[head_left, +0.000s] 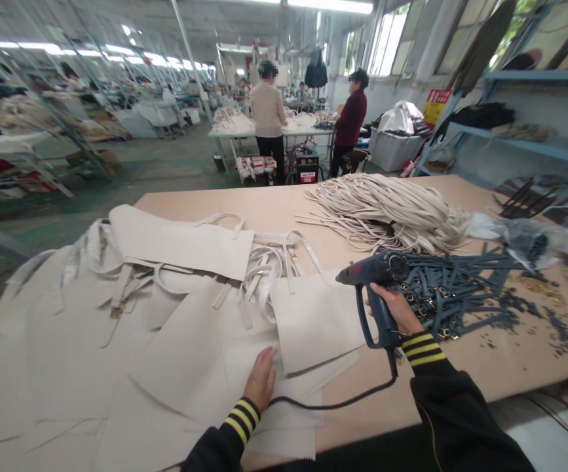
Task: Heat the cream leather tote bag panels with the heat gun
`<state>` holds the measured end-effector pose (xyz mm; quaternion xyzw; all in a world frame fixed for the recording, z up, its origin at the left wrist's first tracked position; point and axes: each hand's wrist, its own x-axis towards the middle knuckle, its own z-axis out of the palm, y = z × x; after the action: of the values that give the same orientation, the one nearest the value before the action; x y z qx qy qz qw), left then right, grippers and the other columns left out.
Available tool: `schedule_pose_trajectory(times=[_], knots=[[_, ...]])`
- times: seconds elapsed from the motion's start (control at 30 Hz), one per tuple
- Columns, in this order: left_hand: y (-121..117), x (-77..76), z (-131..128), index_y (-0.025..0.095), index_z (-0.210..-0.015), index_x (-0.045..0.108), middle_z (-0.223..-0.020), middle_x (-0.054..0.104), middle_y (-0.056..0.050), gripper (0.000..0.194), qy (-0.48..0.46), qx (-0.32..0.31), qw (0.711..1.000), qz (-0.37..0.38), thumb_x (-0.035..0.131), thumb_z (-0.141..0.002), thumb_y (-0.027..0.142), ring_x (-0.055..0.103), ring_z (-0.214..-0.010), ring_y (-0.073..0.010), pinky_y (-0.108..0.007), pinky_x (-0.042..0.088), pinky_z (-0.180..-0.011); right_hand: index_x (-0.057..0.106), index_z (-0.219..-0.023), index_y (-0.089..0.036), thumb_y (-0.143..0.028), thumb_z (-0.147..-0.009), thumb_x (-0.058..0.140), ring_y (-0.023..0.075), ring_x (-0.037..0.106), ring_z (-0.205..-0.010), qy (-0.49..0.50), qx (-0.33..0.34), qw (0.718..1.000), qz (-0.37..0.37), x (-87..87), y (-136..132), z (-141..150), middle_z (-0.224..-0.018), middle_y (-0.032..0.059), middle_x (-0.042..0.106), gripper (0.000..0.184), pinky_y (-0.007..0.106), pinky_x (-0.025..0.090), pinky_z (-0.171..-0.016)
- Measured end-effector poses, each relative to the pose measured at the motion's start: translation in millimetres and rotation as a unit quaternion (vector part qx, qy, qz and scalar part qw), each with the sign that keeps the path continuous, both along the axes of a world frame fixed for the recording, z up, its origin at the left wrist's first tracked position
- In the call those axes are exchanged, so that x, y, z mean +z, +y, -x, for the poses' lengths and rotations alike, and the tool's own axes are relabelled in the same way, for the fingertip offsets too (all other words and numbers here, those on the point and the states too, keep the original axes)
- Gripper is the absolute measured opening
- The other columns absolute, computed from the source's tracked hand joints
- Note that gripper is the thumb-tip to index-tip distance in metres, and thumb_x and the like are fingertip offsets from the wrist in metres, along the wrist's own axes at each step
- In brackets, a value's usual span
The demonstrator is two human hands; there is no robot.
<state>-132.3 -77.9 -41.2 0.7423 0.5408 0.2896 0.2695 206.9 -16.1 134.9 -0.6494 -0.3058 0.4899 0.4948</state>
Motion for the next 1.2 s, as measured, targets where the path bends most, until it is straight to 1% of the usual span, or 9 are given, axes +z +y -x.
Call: schedule_pose_trajectory(times=[0.1,0.23,0.4,0.53,0.73,0.87,0.93,1.03,1.2], knots=[[-3.6,4.7,-6.0,0.015,-0.11,0.048,-0.106,0.055,-0.012,0.035,-0.024,0.023,0.998,0.047,0.035,-0.078,0.023,0.055,-0.098,-0.0194,-0.04,0.049,-0.083,0.057,-0.07,-0.013,-0.038,-0.07,0.063,0.0139,0.058,-0.039,0.008,0.008,1.0,-0.008,1.9,-1.9,4.5,-0.052,0.0042,0.064,0.025,0.02,0.048,-0.034],[-7.5,17.0,-19.0,0.015,-0.108,0.048,-0.102,0.057,-0.012,0.035,-0.038,0.044,0.994,0.095,0.036,-0.078,0.03,0.058,-0.086,-0.0178,-0.037,0.052,-0.073,0.057,-0.069,-0.013,-0.039,-0.071,0.062,0.0135,0.057,-0.038,0.02,0.021,0.999,-0.021,-3.9,21.0,12.9,-0.051,0.0038,0.063,0.027,0.021,0.049,-0.035],[-14.0,25.8,-25.0,0.013,-0.105,0.05,-0.104,0.058,-0.013,0.038,-0.059,0.068,0.989,0.119,0.037,-0.077,0.034,0.059,-0.084,-0.0174,-0.036,0.052,-0.073,0.058,-0.069,-0.013,-0.037,-0.07,0.063,0.0137,0.057,-0.038,0.016,0.032,0.999,-0.026,-8.2,25.5,10.0,-0.05,0.0032,0.063,0.025,0.022,0.049,-0.035],[-18.1,25.0,-15.3,0.013,-0.102,0.052,-0.105,0.059,-0.013,0.037,-0.073,0.096,0.982,0.147,0.039,-0.074,0.035,0.06,-0.086,-0.0194,-0.037,0.051,-0.075,0.058,-0.068,-0.012,-0.036,-0.068,0.065,0.0148,0.057,-0.039,0.0,0.013,1.0,-0.01,-2.6,-8.9,-8.6,-0.049,0.0037,0.062,0.024,0.023,0.049,-0.035],[-13.7,31.5,-1.3,0.015,-0.089,0.055,-0.093,0.064,-0.01,0.031,-0.103,0.115,0.974,0.165,0.041,-0.073,0.037,0.062,-0.082,-0.0199,-0.039,0.049,-0.077,0.06,-0.074,-0.015,-0.04,-0.066,0.065,0.016,0.057,-0.04,-0.027,-0.052,0.998,0.017,11.0,-87.0,-43.7,-0.055,0.0036,0.065,0.026,0.024,0.048,-0.035],[-7.6,38.3,-1.8,0.015,-0.088,0.055,-0.09,0.064,-0.01,0.03,-0.124,0.129,0.968,0.177,0.041,-0.073,0.037,0.063,-0.076,-0.0186,-0.035,0.051,-0.069,0.06,-0.071,-0.015,-0.04,-0.063,0.067,0.0195,0.059,-0.044,-0.057,-0.098,0.989,0.093,16.7,-145.0,-47.4,-0.055,0.005,0.065,0.027,0.028,0.05,-0.039],[-4.7,40.1,-3.5,0.014,-0.087,0.055,-0.089,0.064,-0.01,0.03,-0.125,0.134,0.967,0.178,0.041,-0.073,0.038,0.063,-0.075,-0.0184,-0.033,0.051,-0.068,0.06,-0.072,-0.015,-0.043,-0.063,0.067,0.0204,0.061,-0.047,-0.046,-0.072,0.988,0.127,17.5,-170.8,-36.9,-0.059,0.006,0.067,0.03,0.029,0.05,-0.042],[0.5,42.8,-5.6,0.014,-0.086,0.055,-0.087,0.065,-0.009,0.031,-0.127,0.138,0.967,0.175,0.041,-0.073,0.038,0.064,-0.074,-0.0177,-0.032,0.051,-0.066,0.059,-0.076,-0.016,-0.048,-0.066,0.062,0.0196,0.061,-0.05,-0.019,0.022,0.99,0.138,17.6,-195.9,-8.1,-0.065,0.0055,0.067,0.033,0.028,0.049,-0.044],[12.8,53.9,-9.7,0.014,-0.087,0.055,-0.088,0.064,-0.01,0.032,-0.132,0.142,0.967,0.164,0.04,-0.074,0.038,0.063,-0.076,-0.0174,-0.03,0.051,-0.064,0.059,-0.078,-0.016,-0.048,-0.073,0.056,0.0169,0.059,-0.051,0.047,0.188,0.973,0.126,17.6,-199.5,41.8,-0.068,0.0042,0.066,0.032,0.026,0.046,-0.047]])
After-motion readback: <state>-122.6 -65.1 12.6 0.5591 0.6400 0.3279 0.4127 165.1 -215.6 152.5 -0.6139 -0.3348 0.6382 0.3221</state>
